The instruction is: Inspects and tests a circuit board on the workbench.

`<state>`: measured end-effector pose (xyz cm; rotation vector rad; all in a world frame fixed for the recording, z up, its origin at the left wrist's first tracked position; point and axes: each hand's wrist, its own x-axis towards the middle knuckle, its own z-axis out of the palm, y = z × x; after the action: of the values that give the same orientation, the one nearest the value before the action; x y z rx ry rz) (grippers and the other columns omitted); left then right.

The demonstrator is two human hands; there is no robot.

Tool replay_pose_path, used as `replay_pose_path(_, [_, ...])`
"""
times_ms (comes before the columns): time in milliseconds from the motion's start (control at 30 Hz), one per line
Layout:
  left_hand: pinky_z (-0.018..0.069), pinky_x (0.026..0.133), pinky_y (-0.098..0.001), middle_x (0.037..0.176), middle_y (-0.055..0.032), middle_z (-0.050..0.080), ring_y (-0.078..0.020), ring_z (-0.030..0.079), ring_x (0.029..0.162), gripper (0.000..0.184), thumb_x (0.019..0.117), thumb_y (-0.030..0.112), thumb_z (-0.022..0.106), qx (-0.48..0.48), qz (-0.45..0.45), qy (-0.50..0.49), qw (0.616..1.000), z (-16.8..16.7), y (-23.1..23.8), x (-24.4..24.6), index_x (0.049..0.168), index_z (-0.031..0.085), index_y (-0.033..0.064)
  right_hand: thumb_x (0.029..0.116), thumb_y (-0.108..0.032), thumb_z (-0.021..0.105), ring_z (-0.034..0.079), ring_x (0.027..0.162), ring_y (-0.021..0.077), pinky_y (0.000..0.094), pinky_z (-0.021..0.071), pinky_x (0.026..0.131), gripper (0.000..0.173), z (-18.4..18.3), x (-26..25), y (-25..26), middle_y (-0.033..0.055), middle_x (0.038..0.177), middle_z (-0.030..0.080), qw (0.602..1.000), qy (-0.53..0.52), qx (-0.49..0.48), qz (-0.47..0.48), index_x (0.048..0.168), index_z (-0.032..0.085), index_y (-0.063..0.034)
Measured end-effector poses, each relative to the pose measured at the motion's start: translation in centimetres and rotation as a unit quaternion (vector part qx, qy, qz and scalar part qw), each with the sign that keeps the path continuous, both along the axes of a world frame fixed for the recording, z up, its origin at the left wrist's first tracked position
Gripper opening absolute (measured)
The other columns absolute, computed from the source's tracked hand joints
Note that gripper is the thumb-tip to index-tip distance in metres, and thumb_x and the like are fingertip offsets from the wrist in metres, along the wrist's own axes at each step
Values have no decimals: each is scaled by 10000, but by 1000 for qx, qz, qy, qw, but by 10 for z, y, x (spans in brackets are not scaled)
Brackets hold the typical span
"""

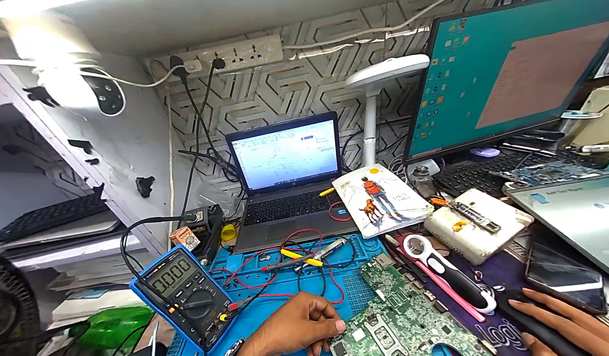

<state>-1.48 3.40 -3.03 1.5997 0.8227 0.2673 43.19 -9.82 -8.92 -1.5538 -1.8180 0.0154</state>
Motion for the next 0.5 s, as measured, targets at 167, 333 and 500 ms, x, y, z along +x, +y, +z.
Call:
replay_pose_path(167, [552,516,-253,740,-19,679,-97,631,554,253,1006,303,667,3,-2,2,1000,0,0,0,1072,698,61,934,-301,670,574,1307,390,512,467,1084,398,-2,0,0,275,1390,596,1000,7,16,-19,1263,713,-81])
replay_pose_path(333, [556,523,-253,745,-14,680,-94,634,563,256,1006,311,668,3,-2,5,1000,0,0,0,1078,699,67,947,-291,657,567,1318,387,506,465,1090,398,-3,1,0,277,1406,584,999,2,18,-28,1283,706,-82])
replay_pose_path(500, [553,519,-251,753,-18,681,-95,633,563,257,1006,309,667,7,-4,1,1000,-1,0,-1,1077,698,65,950,-296,660,565,1320,393,525,453,1101,392,0,0,0,272,1397,594,1000,-5,6,-26,1277,710,-85])
